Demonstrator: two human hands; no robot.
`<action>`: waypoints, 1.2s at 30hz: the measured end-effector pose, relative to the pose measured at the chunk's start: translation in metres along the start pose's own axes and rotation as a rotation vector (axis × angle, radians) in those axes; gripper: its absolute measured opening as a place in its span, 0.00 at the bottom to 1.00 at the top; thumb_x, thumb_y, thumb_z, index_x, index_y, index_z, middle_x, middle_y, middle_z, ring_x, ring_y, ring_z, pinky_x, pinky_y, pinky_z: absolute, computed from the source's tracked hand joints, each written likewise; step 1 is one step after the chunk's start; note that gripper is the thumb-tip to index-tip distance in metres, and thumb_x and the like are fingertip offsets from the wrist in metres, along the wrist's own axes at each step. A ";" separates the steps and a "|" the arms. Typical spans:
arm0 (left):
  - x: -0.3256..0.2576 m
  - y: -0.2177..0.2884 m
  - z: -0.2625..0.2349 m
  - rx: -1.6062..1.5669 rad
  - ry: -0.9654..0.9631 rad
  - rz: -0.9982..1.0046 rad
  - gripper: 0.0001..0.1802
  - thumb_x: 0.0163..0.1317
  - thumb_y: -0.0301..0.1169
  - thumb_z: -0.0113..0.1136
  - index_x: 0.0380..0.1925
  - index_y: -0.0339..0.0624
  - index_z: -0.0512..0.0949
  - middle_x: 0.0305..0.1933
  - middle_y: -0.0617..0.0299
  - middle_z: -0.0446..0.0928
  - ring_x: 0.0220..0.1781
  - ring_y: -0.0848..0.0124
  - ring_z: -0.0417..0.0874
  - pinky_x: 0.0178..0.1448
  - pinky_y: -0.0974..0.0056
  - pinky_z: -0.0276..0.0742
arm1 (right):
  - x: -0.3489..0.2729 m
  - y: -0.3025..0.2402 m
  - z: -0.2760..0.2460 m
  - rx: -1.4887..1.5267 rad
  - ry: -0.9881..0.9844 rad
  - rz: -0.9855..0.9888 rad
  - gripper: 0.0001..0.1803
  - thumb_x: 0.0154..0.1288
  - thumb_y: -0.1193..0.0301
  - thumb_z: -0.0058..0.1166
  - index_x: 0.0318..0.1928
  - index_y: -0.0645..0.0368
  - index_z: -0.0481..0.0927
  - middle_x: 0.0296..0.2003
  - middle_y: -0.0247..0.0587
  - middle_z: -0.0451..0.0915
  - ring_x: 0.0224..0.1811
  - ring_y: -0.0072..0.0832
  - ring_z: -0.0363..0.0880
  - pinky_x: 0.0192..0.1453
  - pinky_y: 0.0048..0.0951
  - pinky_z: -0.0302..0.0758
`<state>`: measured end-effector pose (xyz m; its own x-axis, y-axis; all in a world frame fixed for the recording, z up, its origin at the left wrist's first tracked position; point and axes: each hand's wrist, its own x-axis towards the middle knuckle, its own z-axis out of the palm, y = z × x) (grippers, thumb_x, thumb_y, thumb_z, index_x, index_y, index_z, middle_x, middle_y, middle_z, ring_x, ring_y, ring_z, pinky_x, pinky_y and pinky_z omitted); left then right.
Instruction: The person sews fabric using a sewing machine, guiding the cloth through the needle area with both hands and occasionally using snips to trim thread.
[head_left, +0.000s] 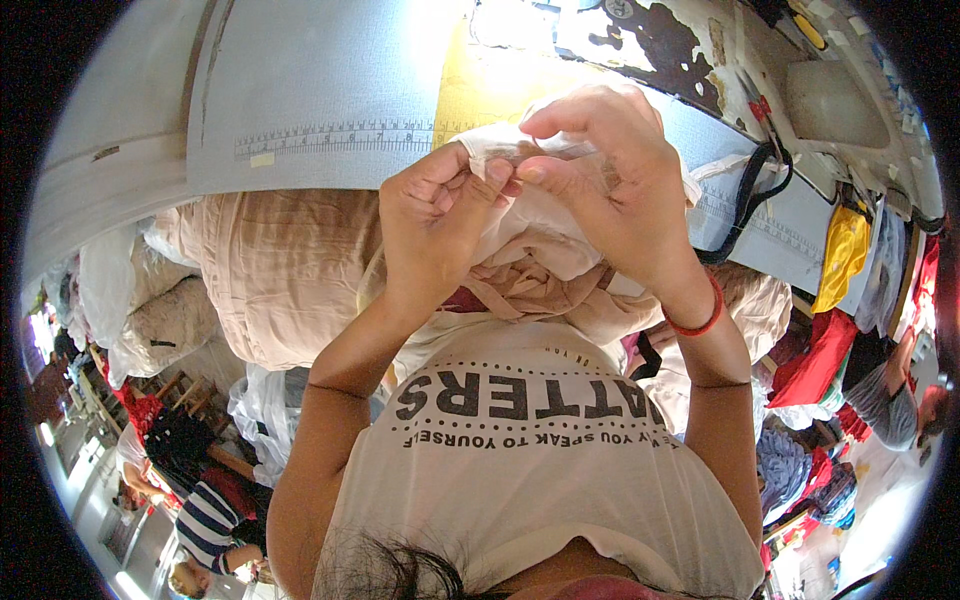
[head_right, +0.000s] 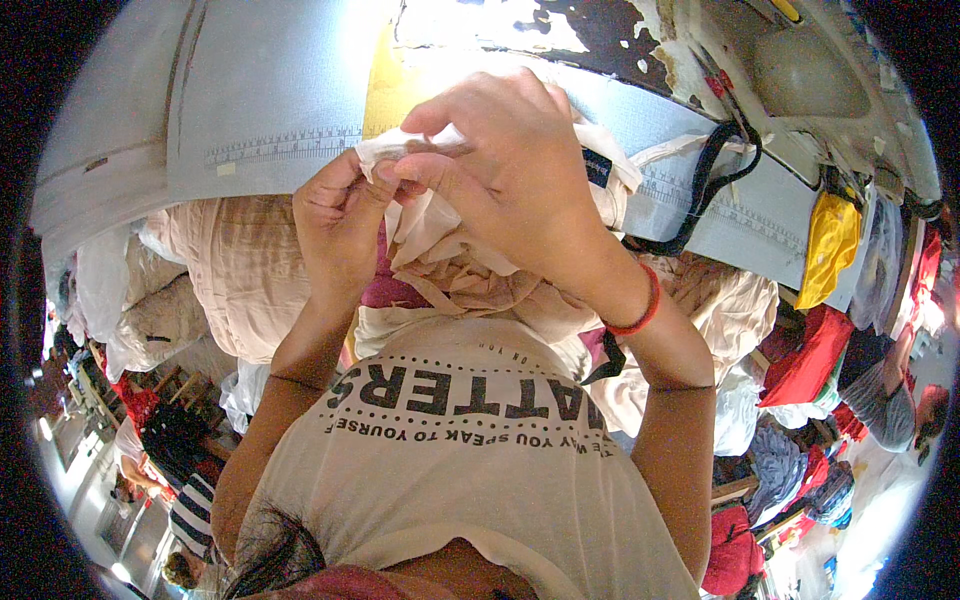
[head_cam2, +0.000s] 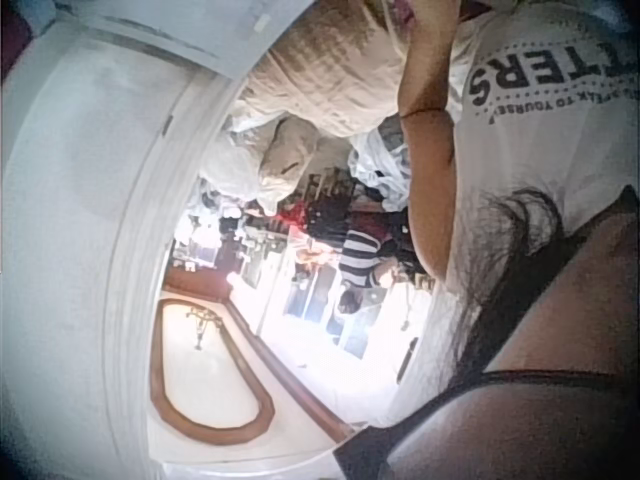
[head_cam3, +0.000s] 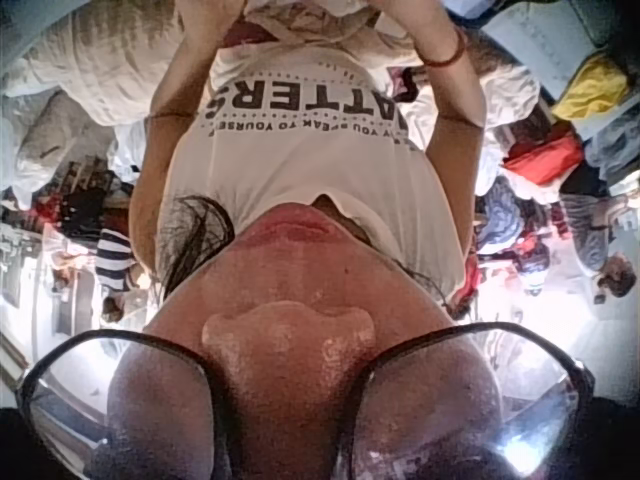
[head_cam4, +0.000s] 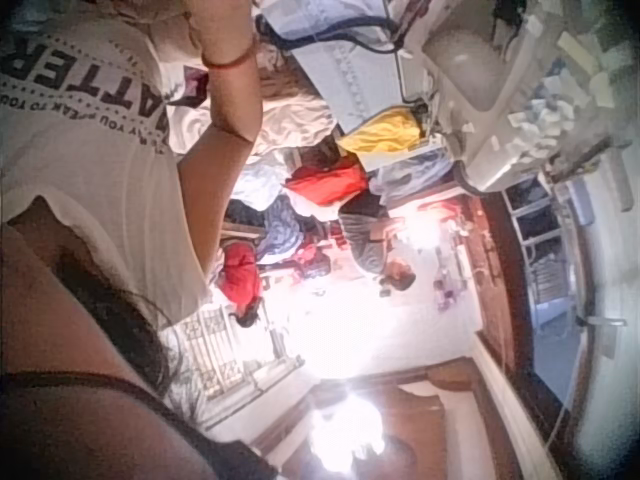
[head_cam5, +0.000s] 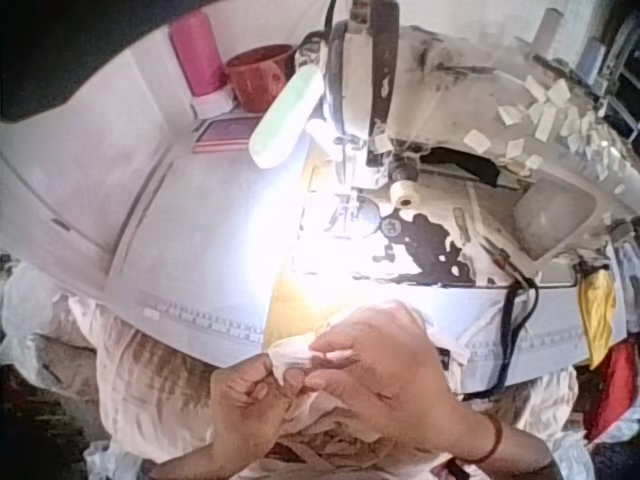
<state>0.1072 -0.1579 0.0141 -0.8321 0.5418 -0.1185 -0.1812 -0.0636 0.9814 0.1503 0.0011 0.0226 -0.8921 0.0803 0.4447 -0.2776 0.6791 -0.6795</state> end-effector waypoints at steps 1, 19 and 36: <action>0.000 0.000 0.001 -0.003 0.005 -0.011 0.10 0.60 0.27 0.54 0.36 0.29 0.76 0.33 0.59 0.78 0.35 0.78 0.77 0.42 0.74 0.75 | 0.000 0.001 0.001 -0.052 -0.008 -0.046 0.06 0.52 0.67 0.54 0.28 0.53 0.74 0.27 0.35 0.72 0.34 0.36 0.69 0.40 0.36 0.61; 0.002 -0.001 -0.002 -0.099 0.057 -0.078 0.09 0.60 0.27 0.53 0.34 0.31 0.77 0.31 0.58 0.79 0.34 0.78 0.78 0.40 0.73 0.76 | 0.000 -0.001 0.000 -0.156 -0.063 -0.021 0.08 0.50 0.71 0.57 0.33 0.54 0.76 0.33 0.32 0.75 0.40 0.32 0.70 0.48 0.31 0.61; 0.084 -0.004 -0.050 0.431 0.325 0.678 0.08 0.60 0.26 0.50 0.34 0.32 0.75 0.34 0.60 0.78 0.35 0.75 0.78 0.42 0.70 0.74 | -0.047 0.070 -0.099 -0.375 0.067 0.214 0.16 0.47 0.83 0.47 0.40 0.60 0.74 0.42 0.43 0.75 0.49 0.38 0.71 0.55 0.34 0.66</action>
<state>0.0118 -0.1540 -0.0078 -0.8092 0.2309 0.5403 0.5681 0.0728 0.8197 0.2082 0.1171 0.0117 -0.8871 0.2867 0.3618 0.0710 0.8591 -0.5069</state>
